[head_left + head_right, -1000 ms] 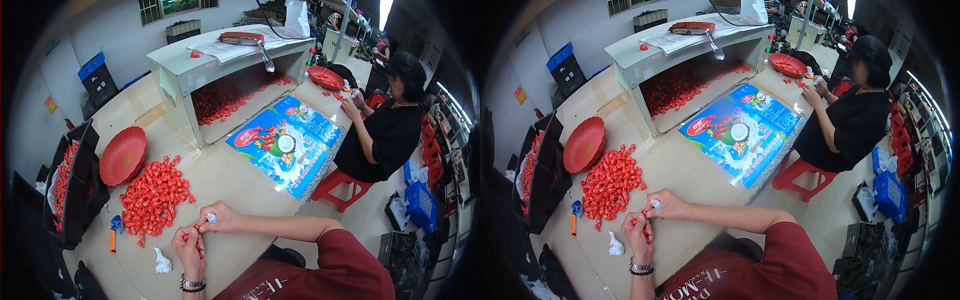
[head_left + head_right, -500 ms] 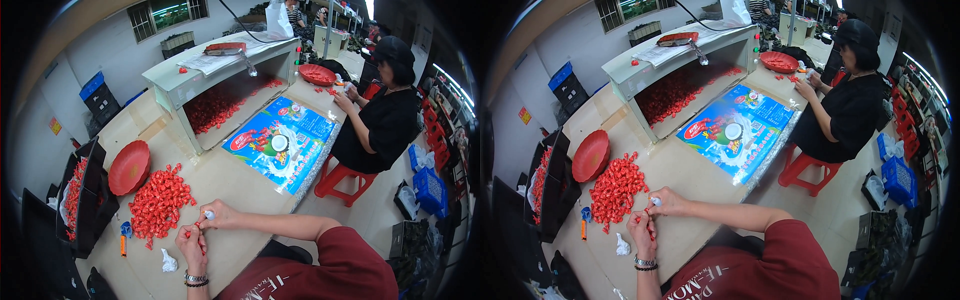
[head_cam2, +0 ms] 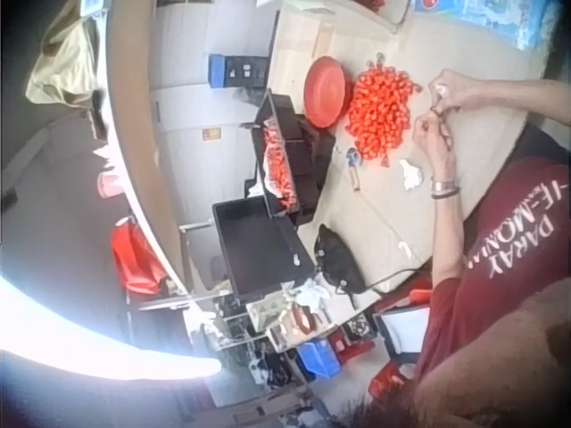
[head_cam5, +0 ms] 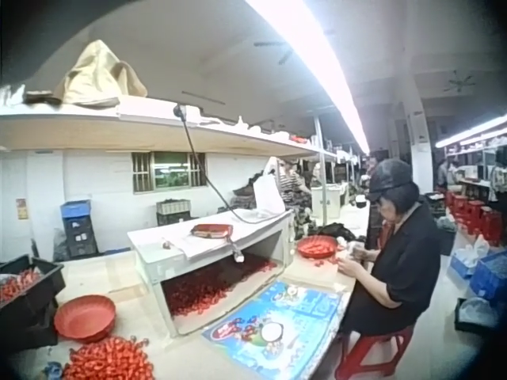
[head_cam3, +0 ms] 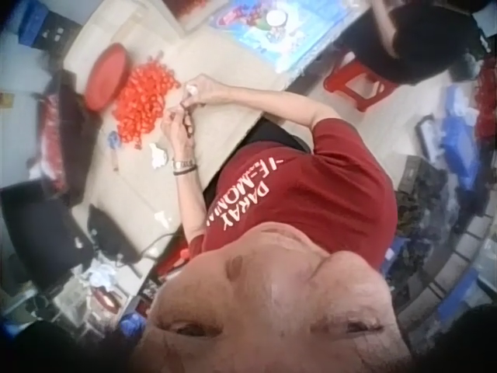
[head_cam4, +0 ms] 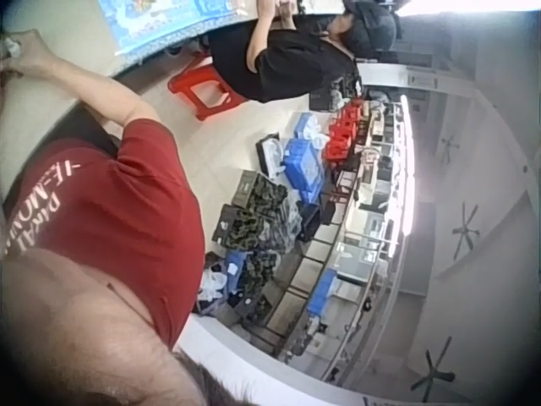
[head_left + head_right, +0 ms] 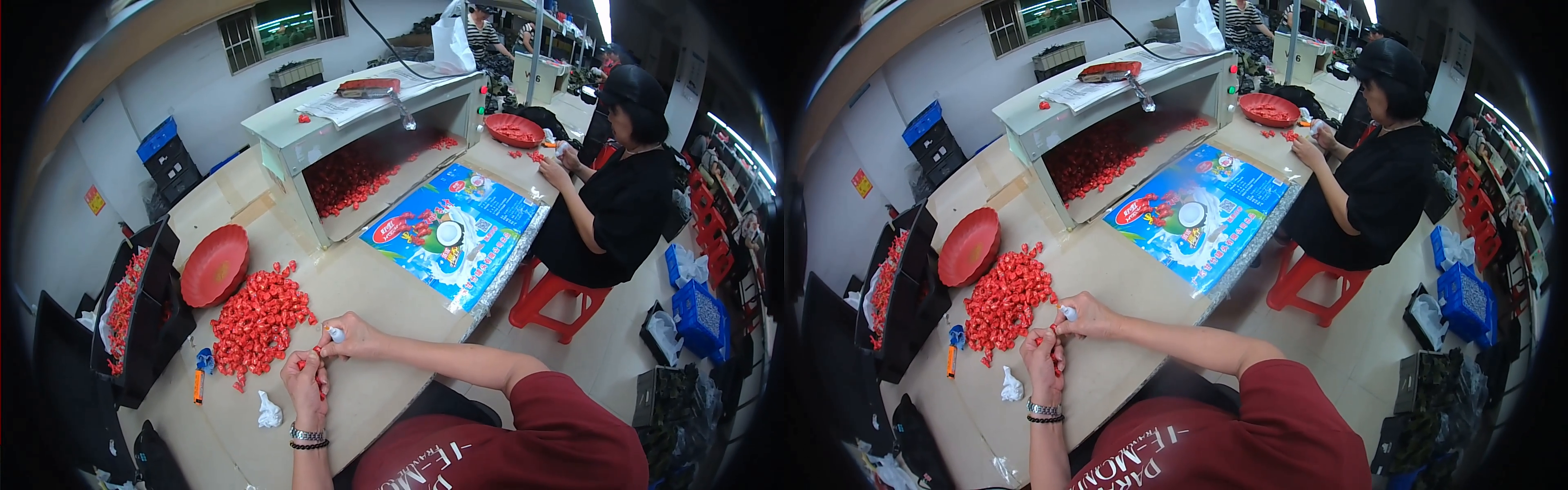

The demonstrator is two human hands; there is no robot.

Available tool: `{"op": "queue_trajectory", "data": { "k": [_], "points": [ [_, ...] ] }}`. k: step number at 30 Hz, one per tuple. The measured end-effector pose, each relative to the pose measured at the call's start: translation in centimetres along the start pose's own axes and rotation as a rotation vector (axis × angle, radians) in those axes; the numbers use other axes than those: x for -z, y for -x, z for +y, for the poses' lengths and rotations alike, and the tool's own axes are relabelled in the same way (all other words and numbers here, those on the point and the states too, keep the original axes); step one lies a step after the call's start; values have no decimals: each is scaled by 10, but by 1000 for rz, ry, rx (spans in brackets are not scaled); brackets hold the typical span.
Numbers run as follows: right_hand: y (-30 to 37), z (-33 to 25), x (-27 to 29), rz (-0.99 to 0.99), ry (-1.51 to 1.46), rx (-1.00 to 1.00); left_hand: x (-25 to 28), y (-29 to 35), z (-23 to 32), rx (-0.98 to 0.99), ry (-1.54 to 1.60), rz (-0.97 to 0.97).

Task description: The person assembles small plastic components by applying liquid glue to the pieces from a glue bottle and joining them together by hand.

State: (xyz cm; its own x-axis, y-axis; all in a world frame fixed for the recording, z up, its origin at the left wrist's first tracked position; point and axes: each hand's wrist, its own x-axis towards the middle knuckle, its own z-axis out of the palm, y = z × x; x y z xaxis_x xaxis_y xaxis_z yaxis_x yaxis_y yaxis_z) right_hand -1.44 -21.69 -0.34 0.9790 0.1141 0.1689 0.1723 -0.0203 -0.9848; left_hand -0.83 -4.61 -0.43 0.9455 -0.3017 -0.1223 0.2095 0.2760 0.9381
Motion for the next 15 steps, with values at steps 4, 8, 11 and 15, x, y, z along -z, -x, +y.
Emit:
{"op": "queue_trajectory", "data": {
  "k": [4, 8, 11, 15],
  "points": [
    [0, -3, -2, -36, 26, -16, 5, 2, 1, 3, 8, -2],
    [0, -3, -1, -42, 36, -28, 5, 2, 2, 4, 21, -20],
    [0, 0, 0, -29, 102, 58, 5, 2, 3, 11, 19, -27],
    [2, 9, 0, 5, 158, 185, 0, 8, 6, 19, 34, -1]
  ]
}}
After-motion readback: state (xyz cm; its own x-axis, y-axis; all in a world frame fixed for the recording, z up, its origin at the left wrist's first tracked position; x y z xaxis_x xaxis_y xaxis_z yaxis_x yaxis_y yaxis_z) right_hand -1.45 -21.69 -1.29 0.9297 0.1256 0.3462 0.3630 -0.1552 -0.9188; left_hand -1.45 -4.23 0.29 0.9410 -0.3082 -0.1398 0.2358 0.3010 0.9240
